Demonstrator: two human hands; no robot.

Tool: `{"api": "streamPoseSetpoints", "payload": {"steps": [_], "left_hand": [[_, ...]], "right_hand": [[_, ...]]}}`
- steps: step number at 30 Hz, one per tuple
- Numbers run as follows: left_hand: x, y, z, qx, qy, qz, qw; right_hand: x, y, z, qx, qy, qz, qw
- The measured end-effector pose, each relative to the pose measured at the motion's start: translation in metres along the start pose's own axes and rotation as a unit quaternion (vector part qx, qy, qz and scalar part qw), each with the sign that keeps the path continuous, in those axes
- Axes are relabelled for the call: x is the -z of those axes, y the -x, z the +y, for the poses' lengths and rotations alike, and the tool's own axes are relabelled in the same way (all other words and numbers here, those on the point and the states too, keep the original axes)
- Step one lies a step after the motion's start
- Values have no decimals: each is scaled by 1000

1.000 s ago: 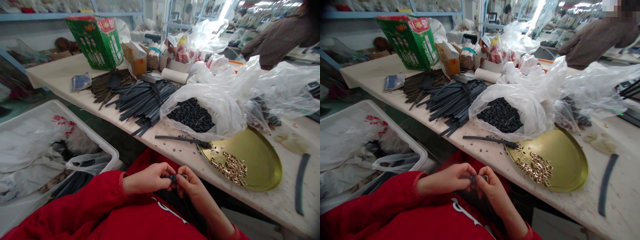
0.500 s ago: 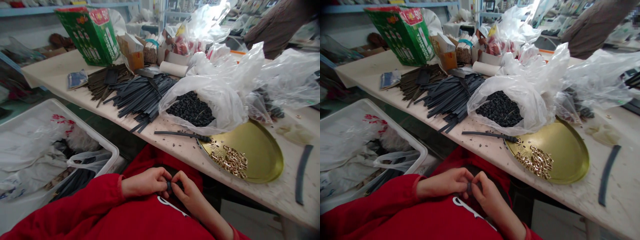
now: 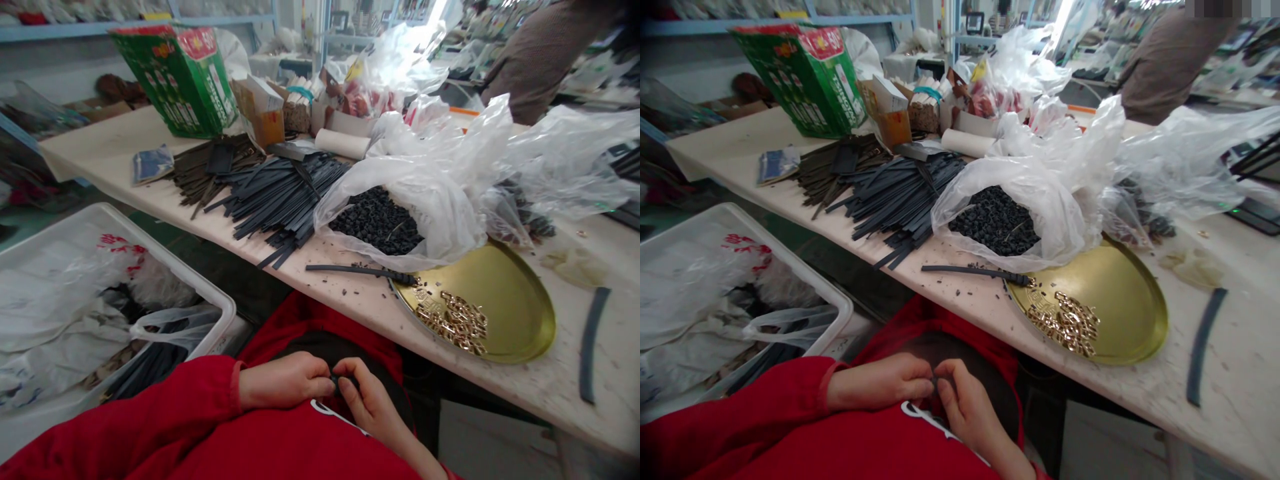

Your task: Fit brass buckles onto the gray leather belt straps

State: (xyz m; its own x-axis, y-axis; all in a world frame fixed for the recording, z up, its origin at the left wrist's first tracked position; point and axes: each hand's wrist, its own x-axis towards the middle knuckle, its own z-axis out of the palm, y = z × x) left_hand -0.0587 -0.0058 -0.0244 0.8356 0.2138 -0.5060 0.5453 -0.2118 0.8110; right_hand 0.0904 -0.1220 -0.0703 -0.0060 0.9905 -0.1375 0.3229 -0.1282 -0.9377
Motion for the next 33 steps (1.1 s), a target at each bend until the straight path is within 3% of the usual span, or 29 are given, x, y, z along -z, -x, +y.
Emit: {"api": "streamPoseSetpoints", "payload": {"steps": [7,11,13,16,19,22,26,29,31,33], "left_hand": [[-3,-1,1,-37,-77,-3,996],[6,-15,13,-65,-174,80,979],[19,-27,24,-92,-207,113,968],[49,-46,39,-95,-241,184,948],[77,-71,43,-87,-272,278,917],[88,-104,38,-112,-303,313,893],[89,-133,27,-126,-341,337,869],[104,-125,20,-133,-393,358,836],[126,-111,16,-66,-419,400,812],[151,-97,9,45,-422,463,779]], "right_hand": [[-15,1,6,-18,-65,59,996],[-7,-11,-3,-23,-59,122,991],[12,-21,-9,-28,-46,154,987],[62,-38,-13,-52,46,221,973],[124,-59,-5,-118,222,272,929],[167,-78,12,-192,317,259,892],[184,-89,37,-235,354,229,876],[186,-86,52,-215,350,212,887],[188,-84,58,-199,348,203,893],[190,-82,62,-199,350,198,894]]}}
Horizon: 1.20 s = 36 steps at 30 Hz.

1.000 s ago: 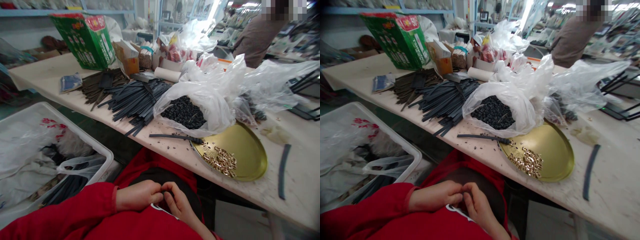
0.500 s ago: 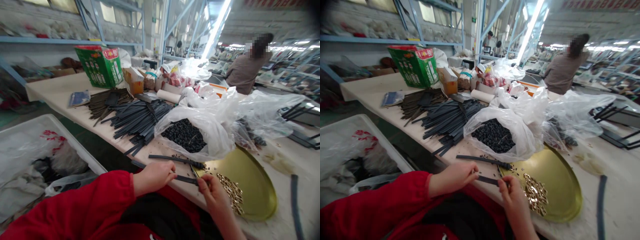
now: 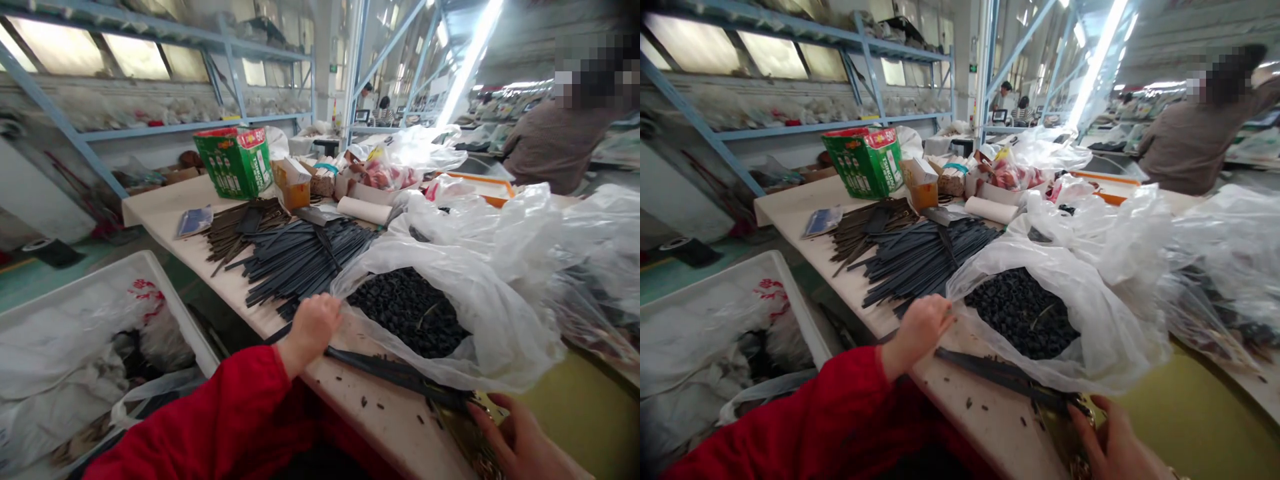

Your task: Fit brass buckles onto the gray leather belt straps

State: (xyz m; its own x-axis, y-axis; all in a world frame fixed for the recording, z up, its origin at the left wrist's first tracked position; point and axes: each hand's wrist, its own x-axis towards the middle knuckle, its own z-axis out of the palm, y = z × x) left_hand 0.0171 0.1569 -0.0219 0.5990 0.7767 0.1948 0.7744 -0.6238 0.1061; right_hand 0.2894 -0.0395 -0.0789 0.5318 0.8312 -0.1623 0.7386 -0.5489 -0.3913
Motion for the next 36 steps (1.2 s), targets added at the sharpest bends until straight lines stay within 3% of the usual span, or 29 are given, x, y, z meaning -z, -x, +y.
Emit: {"api": "streamPoseSetpoints", "payload": {"steps": [2,6,10,12,13,15,18,20,22,25,27,31,36], "left_hand": [[4,-7,-21,66,-32,-2,997],[-4,-8,-40,86,-22,2,996],[4,0,-42,84,7,37,996],[26,6,-41,78,46,99,991],[42,10,-40,71,87,160,981],[81,22,-35,35,185,297,936],[141,44,-19,-21,291,421,859],[163,56,-6,-25,371,376,849],[162,61,5,-12,475,235,848],[125,54,15,46,594,-37,803],[93,47,18,108,630,-140,757],[47,38,23,204,665,-221,683],[25,32,28,246,692,-264,625]], "right_hand": [[0,1,3,-11,3,-5,1000],[5,11,9,9,-12,12,1000],[27,27,-7,51,11,106,993],[40,30,-28,66,29,166,984],[46,29,-40,77,29,192,978],[52,19,-63,128,0,220,967],[50,-8,-92,201,-13,197,959],[42,-28,-106,218,29,137,966],[33,-48,-118,218,70,85,970],[22,-71,-131,215,91,53,971],[15,-83,-137,217,98,29,971],[4,-100,-145,215,115,-18,970],[-1,-111,-148,209,123,-46,969]]}}
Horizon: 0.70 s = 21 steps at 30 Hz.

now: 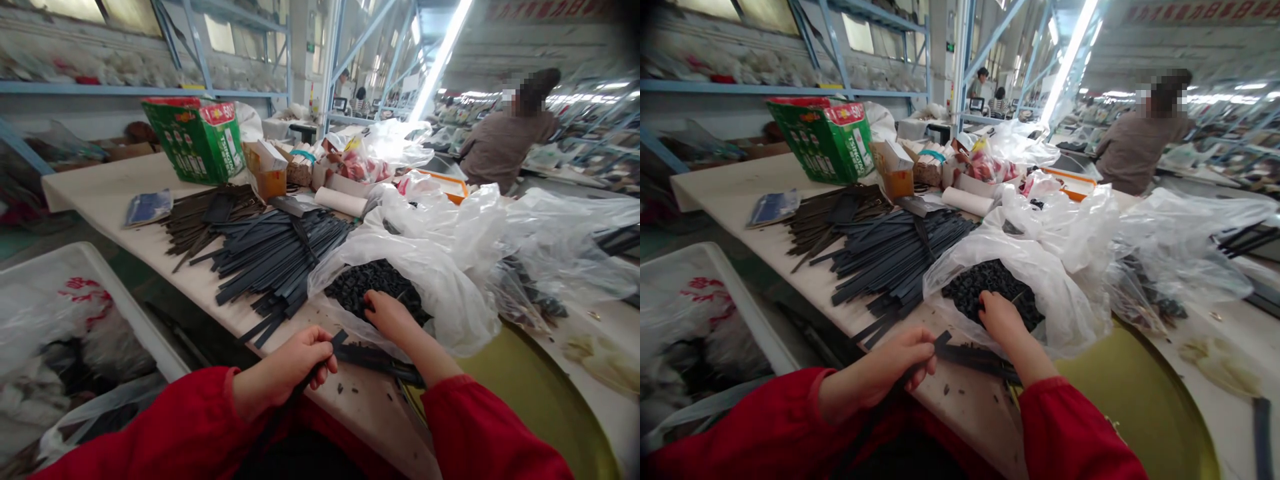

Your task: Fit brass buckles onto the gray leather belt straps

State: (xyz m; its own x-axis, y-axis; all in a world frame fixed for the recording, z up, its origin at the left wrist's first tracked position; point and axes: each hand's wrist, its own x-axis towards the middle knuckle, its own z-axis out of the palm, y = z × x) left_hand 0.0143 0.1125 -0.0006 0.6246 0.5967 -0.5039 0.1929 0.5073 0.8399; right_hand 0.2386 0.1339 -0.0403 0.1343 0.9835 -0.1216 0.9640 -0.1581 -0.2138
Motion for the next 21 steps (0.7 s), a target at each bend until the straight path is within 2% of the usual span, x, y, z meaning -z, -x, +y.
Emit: {"api": "streamPoseSetpoints", "payload": {"steps": [6,11,13,15,16,17,19,20,21], "left_hand": [[-7,1,-3,8,18,-20,1000],[-9,12,-5,-36,-28,1,999],[-10,15,-4,-59,-47,10,997],[-12,16,-4,-85,-65,11,994],[-13,16,-4,-100,-75,12,992],[-15,16,-4,-116,-85,15,989],[-17,17,-6,-157,-110,26,981],[-19,18,-7,-178,-127,33,975],[-19,19,-8,-198,-148,40,968]], "right_hand": [[2,-4,4,-2,-22,-7,1000],[14,9,8,-19,-87,70,994],[21,22,4,-27,-118,105,987],[27,40,-7,-28,-191,110,975],[29,51,-15,-26,-264,96,959],[29,62,-23,-27,-358,74,930],[27,85,-42,-39,-557,19,830],[24,96,-50,-51,-631,1,774],[21,106,-57,-64,-678,-3,732]]}}
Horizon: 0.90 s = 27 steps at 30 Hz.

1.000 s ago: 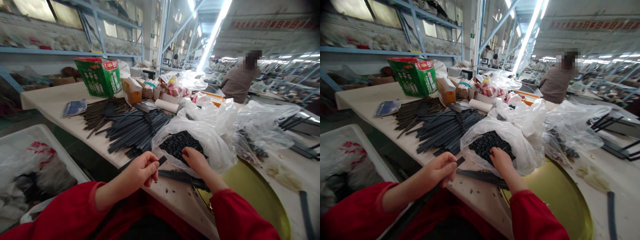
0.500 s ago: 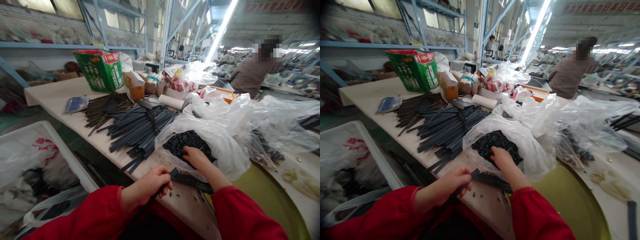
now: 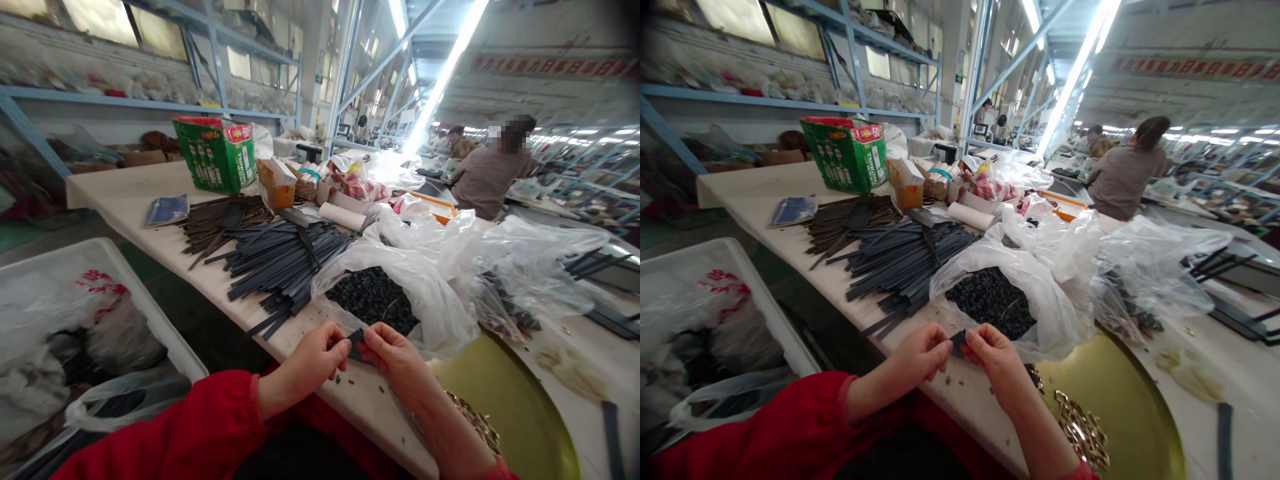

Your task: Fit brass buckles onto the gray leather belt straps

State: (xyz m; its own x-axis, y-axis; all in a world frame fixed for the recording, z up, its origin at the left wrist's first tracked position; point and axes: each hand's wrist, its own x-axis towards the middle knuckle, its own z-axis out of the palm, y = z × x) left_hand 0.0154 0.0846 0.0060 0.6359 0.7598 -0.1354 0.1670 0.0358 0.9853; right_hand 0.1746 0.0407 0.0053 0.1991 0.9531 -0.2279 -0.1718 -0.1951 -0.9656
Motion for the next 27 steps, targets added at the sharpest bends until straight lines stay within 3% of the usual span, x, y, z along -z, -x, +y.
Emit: {"api": "streamPoseSetpoints", "payload": {"steps": [5,10,16,21,23,27], "left_hand": [[-4,17,-2,-49,-85,14,995],[-8,28,-1,-48,-99,18,994],[-9,37,3,-51,-181,-61,980],[-4,44,5,62,-97,-220,969],[-4,45,6,63,-103,-221,968],[-8,41,0,34,-79,-192,978]], "right_hand": [[-13,29,14,-15,-146,49,988],[-12,41,21,-15,-161,40,986],[-14,59,29,22,-21,1,1000],[-5,65,34,7,-23,42,999],[-10,67,40,-5,-60,45,997],[-19,74,53,-18,-96,-32,995]]}}
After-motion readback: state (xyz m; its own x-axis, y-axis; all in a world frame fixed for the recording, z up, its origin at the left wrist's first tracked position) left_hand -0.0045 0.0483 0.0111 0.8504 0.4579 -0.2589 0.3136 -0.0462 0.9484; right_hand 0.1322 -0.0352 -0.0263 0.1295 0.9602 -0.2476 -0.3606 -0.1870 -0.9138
